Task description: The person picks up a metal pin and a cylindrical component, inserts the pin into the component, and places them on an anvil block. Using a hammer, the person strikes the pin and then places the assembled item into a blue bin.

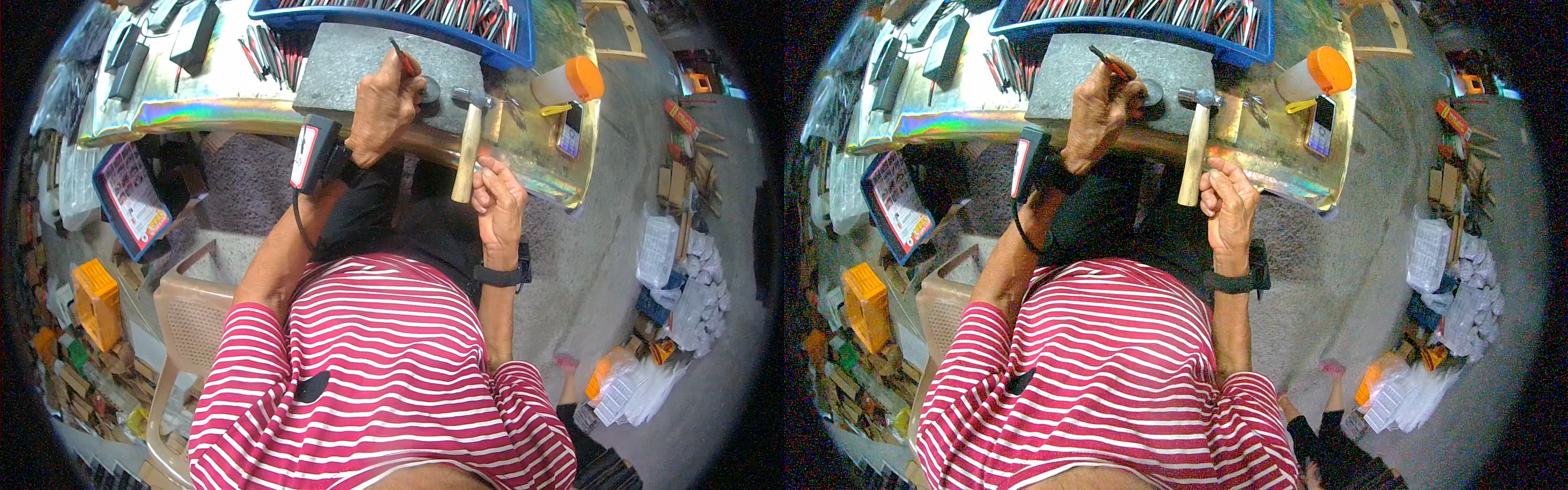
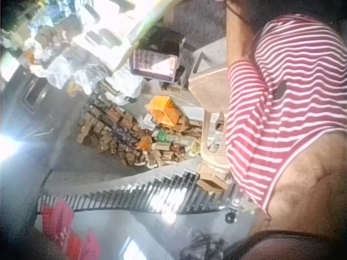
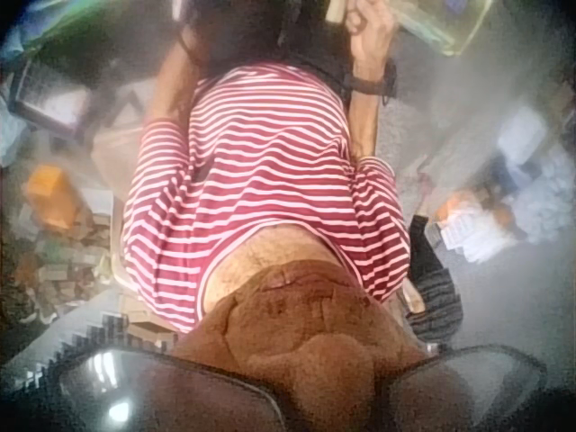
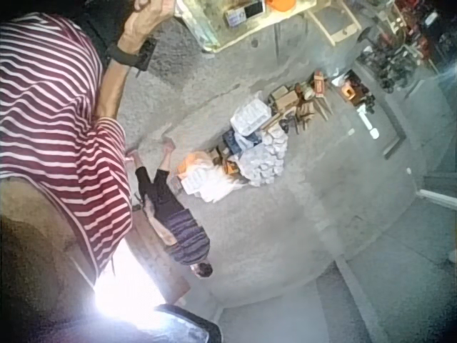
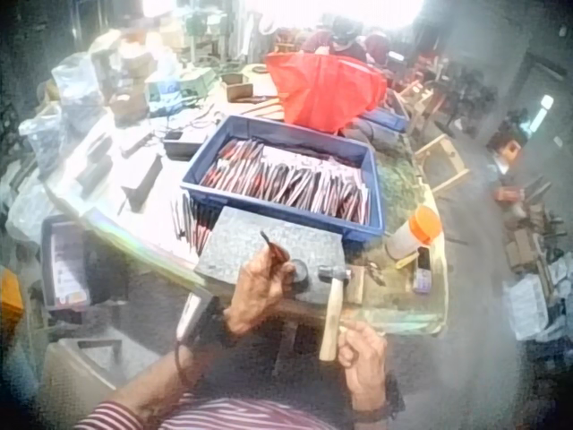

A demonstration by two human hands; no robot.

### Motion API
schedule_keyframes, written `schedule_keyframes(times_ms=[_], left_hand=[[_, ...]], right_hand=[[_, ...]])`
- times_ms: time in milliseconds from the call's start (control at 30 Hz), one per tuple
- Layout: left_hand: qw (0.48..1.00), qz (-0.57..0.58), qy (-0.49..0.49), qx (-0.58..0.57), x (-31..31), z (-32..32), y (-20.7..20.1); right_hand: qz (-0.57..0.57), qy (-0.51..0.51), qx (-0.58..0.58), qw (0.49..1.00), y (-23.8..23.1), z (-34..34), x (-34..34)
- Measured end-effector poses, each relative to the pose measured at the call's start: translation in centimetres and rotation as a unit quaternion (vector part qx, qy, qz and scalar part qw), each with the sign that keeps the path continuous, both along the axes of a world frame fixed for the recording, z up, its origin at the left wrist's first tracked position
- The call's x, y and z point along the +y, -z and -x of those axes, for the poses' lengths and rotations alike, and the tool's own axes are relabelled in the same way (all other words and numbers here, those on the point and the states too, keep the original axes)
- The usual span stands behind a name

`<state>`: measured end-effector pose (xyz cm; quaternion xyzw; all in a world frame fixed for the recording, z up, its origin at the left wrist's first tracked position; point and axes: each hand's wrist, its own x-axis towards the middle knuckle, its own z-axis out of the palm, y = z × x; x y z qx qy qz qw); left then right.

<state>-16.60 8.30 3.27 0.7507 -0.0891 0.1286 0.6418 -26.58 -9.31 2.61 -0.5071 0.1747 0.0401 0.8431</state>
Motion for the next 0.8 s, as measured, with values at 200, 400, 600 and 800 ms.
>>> schedule_keyframes(times_ms=[200,400,600,800], left_hand=[[0.999,-0.031,0.000,-0.005,0.0,0.1,0.0],[0.992,-0.106,0.010,-0.069,0.2,-0.1,-0.6],[0.977,-0.162,0.057,-0.123,0.4,-0.7,-0.5],[0.966,-0.181,0.099,-0.155,0.7,-0.8,-0.5]], right_hand=[[0.027,-0.005,0.001,1.000,0.0,-0.1,-0.1],[0.181,-0.029,0.012,0.983,-0.2,-0.3,0.0],[0.194,-0.063,-0.070,0.976,0.9,-1.1,0.7],[-0.062,-0.104,0.031,0.992,-0.3,-2.0,1.5]])
